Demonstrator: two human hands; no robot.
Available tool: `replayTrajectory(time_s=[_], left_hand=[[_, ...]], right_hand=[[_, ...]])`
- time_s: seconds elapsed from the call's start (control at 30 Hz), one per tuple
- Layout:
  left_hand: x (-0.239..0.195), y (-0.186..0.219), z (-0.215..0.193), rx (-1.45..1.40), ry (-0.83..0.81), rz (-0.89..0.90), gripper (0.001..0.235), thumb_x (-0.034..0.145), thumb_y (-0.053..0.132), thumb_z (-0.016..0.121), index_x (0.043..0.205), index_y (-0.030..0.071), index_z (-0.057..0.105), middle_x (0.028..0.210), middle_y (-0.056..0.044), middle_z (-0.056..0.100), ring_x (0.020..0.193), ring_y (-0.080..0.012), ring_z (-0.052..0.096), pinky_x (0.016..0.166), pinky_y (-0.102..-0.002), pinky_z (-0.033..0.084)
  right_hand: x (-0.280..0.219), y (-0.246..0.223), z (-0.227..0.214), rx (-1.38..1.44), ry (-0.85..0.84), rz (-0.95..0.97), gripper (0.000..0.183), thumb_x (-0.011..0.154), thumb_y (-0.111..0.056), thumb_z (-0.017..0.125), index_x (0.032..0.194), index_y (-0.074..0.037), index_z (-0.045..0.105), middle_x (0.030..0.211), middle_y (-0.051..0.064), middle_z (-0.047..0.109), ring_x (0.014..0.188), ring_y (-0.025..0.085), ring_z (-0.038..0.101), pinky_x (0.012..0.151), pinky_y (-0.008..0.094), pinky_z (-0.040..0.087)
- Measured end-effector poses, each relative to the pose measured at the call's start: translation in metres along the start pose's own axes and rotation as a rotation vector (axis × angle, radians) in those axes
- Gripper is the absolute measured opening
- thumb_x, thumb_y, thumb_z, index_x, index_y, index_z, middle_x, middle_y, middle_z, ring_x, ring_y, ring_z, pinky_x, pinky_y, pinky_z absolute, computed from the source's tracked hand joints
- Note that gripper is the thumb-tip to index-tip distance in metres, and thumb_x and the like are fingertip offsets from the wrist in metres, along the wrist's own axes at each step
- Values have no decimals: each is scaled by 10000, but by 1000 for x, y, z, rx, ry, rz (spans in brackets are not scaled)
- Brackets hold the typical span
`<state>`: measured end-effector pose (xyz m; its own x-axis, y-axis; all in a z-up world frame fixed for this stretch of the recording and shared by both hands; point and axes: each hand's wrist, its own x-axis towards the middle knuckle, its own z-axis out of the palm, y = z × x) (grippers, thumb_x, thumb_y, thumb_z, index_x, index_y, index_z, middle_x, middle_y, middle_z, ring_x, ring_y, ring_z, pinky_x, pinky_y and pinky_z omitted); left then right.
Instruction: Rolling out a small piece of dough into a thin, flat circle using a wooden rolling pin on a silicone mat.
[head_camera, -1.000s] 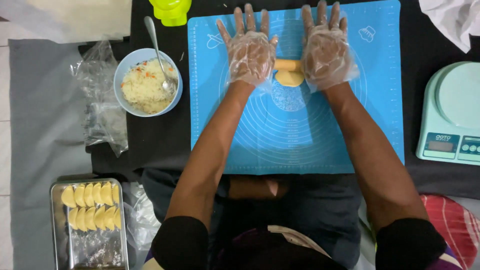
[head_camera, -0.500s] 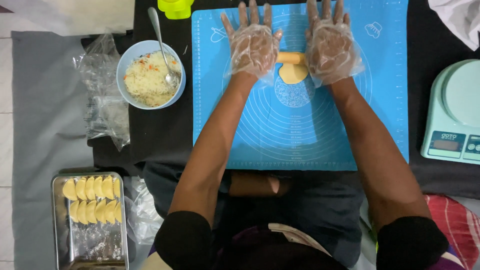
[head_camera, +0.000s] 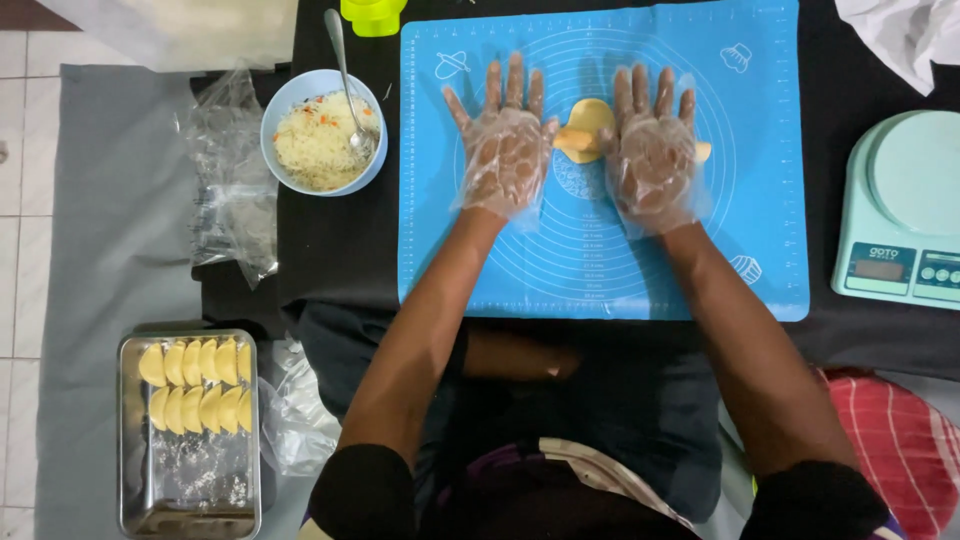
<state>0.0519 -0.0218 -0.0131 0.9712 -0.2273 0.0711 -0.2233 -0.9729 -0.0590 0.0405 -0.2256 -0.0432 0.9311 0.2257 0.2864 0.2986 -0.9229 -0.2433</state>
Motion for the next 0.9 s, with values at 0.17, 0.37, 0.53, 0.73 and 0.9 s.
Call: replayTrajectory(time_s=[0.17,0.37,0.53,0.73,0.9], left_hand=[[-24,-1,-3,-27,-171,-13,734,1142,616,226,1675,182,-31,1700,-60,-157,1579,-289,-109,1182,-780,-49],[-25,1,-6,-32,-134,-15,758,1065,620,191,1647,136,139,1709,-90,28,1561,-340,-5,1121,-837,26],[20,3,-17,-34,-153,-61,757,1076,663,190,1651,177,112,1695,-113,-24,1559,-374,-6,1162,-797,46],[73,-3,-12,-82,-187,-99,731,1083,625,168,1652,174,78,1712,-122,32,1571,-386,21,1194,-736,-11],[108,-11,11,-68,-206,-121,752,1067,675,130,1663,225,41,1728,-116,7,1562,-378,-38,1200,-735,-20]], right_hand=[[-34,-9,-19,-154,-143,-63,771,1119,-585,87,1689,-68,31,1774,151,25,1578,364,-95,1304,502,-79],[-35,11,6,20,-117,-50,839,1081,-634,79,1679,-46,105,1745,207,91,1571,429,-50,1297,572,-8],[15,6,5,-56,-103,32,744,1115,-561,165,1667,-63,191,1733,176,215,1571,422,93,1259,576,-1],[72,24,14,-95,-152,116,693,1141,-588,150,1697,-181,74,1753,120,91,1587,400,65,1300,553,104],[103,37,18,-146,-149,93,653,1148,-377,569,1655,-57,310,1658,282,296,1501,479,187,1217,591,174]])
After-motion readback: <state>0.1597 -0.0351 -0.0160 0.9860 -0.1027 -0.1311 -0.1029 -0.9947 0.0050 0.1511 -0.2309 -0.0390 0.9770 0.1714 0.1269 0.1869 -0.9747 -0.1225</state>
